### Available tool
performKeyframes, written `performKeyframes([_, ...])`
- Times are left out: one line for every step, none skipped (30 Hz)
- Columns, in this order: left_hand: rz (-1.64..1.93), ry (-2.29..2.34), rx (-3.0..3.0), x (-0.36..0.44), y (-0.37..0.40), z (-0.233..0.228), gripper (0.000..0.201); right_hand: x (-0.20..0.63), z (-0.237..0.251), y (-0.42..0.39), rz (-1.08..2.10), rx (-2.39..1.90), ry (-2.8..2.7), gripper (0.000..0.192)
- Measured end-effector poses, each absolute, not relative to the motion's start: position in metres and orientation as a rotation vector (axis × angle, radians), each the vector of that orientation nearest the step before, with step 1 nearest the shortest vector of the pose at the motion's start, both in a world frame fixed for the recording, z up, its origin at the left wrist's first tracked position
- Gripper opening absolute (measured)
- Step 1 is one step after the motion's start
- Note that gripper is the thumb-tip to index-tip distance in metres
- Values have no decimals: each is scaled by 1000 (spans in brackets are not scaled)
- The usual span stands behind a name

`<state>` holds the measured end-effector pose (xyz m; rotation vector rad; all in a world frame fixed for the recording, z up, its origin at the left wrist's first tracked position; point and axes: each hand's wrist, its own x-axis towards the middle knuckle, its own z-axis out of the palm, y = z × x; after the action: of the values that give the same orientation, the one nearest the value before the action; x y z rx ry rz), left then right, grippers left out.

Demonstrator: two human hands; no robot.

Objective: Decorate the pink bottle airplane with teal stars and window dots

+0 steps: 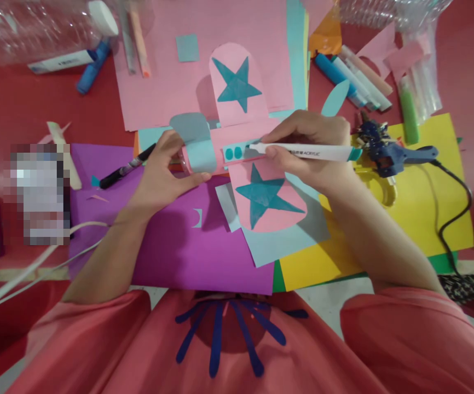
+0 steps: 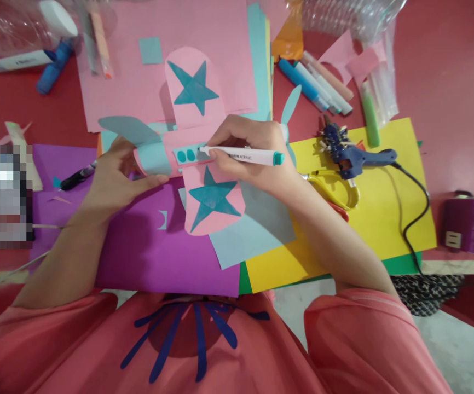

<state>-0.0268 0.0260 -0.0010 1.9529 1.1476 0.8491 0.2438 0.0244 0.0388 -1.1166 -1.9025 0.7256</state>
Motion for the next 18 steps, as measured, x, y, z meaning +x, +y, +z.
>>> performKeyframes([849, 1149, 1953, -27, 26, -1, 66, 244, 39, 24, 709, -1111, -1906, 28])
performKeyframes([847, 1147, 1955, -27, 26, -1, 66, 243, 38, 24, 691, -1103, -1914, 28])
performKeyframes([845, 1143, 1961, -27, 26, -1, 66, 243, 39, 24, 676, -1097, -1926, 28])
performKeyframes([843, 1136, 1969, -27, 26, -2, 66, 243, 39, 24, 665, -1091, -1938, 26])
performKeyframes([844, 1129, 1978, -27, 26, -2, 65, 243, 39, 24, 659, -1082, -1949, 24])
performKeyframes([849, 1124, 1985, -27, 26, -2, 64, 243, 39, 24, 659, -1075, -1958, 20])
performKeyframes([855, 1120, 1992, -28, 26, -2, 63, 243, 40, 24, 665, -1071, -1965, 17])
performKeyframes([859, 1114, 1998, -28, 27, -3, 62, 243, 41, 24, 672, -1068, -1969, 15])
performKeyframes([868, 1109, 2005, -28, 27, -3, 62, 243, 41, 24, 682, -1070, -1970, 14])
performKeyframes([876, 1104, 2010, -28, 27, -3, 61, 243, 42, 24, 694, -1070, -1971, 13])
performKeyframes([883, 1098, 2016, -28, 28, -3, 60, 243, 43, 24, 711, -1072, -1970, 12])
performKeyframes([887, 1095, 2017, -28, 28, -3, 58, 243, 43, 24, 731, -1068, -1967, 11])
performKeyframes([891, 1092, 2013, -28, 29, -3, 55, 243, 44, 24, 751, -1057, -1960, 10])
performKeyframes([893, 1093, 2004, -28, 29, -3, 52, 242, 45, 23, 771, -1047, -1949, 8])
performKeyframes([891, 1098, 1989, -28, 30, -3, 50, 242, 45, 23, 797, -1038, -1939, 8])
performKeyframes([888, 1105, 1972, -27, 30, -3, 49, 242, 46, 23, 824, -1030, -1929, 7])
performKeyframes([887, 1113, 1959, -27, 30, -2, 48, 242, 46, 23, 850, -1029, -1920, 7])
performKeyframes([887, 1120, 1952, -27, 30, -2, 49, 242, 46, 23, 874, -1032, -1912, 8])
